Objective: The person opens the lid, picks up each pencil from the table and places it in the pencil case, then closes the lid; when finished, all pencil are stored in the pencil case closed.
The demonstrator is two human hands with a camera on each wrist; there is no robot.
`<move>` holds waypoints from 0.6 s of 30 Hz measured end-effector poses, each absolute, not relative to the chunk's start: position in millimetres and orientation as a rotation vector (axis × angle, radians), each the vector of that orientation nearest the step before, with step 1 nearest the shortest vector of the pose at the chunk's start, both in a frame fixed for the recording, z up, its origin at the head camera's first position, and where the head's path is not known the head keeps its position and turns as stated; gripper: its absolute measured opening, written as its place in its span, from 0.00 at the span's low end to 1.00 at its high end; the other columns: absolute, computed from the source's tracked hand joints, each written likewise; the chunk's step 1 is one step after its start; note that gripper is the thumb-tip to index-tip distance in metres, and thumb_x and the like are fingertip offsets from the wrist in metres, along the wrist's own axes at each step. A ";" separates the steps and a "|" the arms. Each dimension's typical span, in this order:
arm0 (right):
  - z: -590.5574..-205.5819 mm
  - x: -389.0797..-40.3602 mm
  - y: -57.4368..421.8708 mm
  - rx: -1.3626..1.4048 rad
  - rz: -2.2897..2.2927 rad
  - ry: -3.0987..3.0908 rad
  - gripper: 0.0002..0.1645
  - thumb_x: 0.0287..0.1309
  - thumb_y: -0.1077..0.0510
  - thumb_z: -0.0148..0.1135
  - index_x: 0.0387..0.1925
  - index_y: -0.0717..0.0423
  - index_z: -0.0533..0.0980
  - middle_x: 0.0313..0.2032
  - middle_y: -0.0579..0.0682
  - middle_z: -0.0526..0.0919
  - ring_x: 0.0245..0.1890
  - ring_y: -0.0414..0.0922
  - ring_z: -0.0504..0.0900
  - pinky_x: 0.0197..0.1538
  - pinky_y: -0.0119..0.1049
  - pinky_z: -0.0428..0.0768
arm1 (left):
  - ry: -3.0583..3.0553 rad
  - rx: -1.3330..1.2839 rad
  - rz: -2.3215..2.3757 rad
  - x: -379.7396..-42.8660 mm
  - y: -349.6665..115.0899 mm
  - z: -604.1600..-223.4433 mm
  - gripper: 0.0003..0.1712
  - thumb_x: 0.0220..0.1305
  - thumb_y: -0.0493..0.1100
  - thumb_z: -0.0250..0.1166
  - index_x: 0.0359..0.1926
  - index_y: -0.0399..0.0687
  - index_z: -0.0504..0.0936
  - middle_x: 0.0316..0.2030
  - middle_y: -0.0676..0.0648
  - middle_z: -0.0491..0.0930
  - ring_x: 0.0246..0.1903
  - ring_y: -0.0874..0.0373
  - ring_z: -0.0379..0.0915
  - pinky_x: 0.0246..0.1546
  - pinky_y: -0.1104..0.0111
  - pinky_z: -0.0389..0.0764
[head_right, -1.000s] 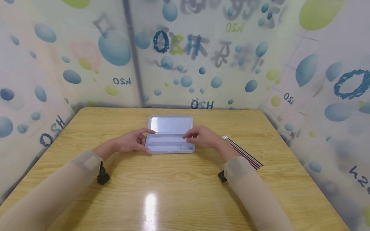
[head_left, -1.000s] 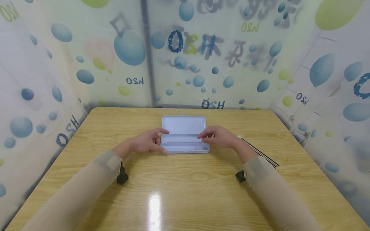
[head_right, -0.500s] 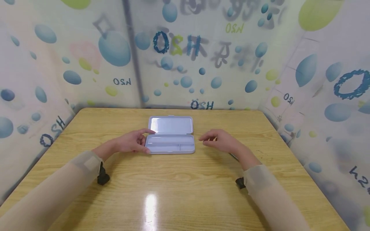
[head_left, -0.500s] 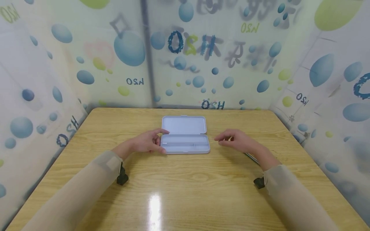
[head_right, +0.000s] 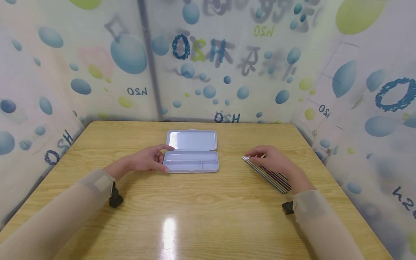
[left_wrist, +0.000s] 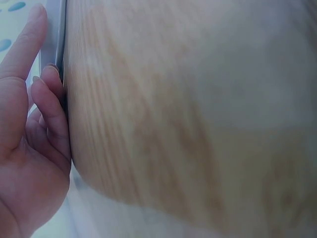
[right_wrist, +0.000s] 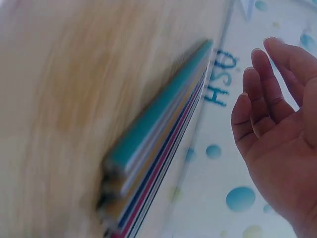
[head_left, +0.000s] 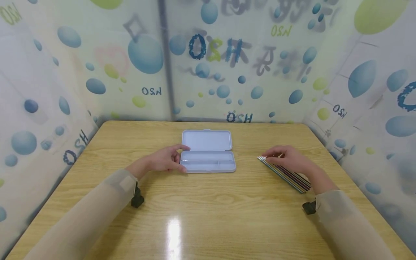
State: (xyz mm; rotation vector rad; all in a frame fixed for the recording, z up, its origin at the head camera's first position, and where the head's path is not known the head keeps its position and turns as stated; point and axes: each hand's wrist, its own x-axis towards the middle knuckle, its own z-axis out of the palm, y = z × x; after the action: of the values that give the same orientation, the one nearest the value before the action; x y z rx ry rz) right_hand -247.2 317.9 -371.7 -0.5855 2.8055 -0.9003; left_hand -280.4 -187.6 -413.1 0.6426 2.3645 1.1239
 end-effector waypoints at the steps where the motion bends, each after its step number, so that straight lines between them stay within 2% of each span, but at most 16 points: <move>1: -371.7 -248.1 322.0 -0.573 -0.905 2.806 0.16 0.78 0.50 0.68 0.60 0.49 0.88 0.54 0.50 0.91 0.47 0.42 0.83 0.50 0.36 0.82 | 2.364 0.643 1.125 -280.4 -187.6 -413.2 0.53 0.67 0.50 0.81 0.84 0.47 0.61 0.35 0.47 0.77 0.30 0.54 0.70 0.29 0.68 0.73; 8: -376.5 -256.4 349.0 -0.535 -0.883 2.826 0.18 0.78 0.51 0.68 0.62 0.50 0.87 0.54 0.50 0.91 0.49 0.41 0.84 0.52 0.33 0.82 | 2.364 0.640 1.124 -281.9 -189.1 -414.7 0.53 0.67 0.50 0.81 0.84 0.48 0.61 0.35 0.47 0.77 0.30 0.54 0.71 0.28 0.68 0.74; 18: -383.9 -258.9 381.2 -0.440 -0.836 2.736 0.20 0.77 0.55 0.67 0.65 0.55 0.85 0.58 0.56 0.90 0.58 0.48 0.85 0.52 0.31 0.83 | 2.368 0.645 1.122 -282.5 -189.4 -413.5 0.53 0.66 0.50 0.82 0.83 0.49 0.62 0.34 0.48 0.77 0.30 0.54 0.70 0.29 0.69 0.73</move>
State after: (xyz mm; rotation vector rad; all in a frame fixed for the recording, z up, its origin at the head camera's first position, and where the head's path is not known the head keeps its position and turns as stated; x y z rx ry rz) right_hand -258.9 381.2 -383.9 -0.4401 2.7358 -0.8356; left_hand -282.5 -189.4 -413.5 0.6447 2.3680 1.1223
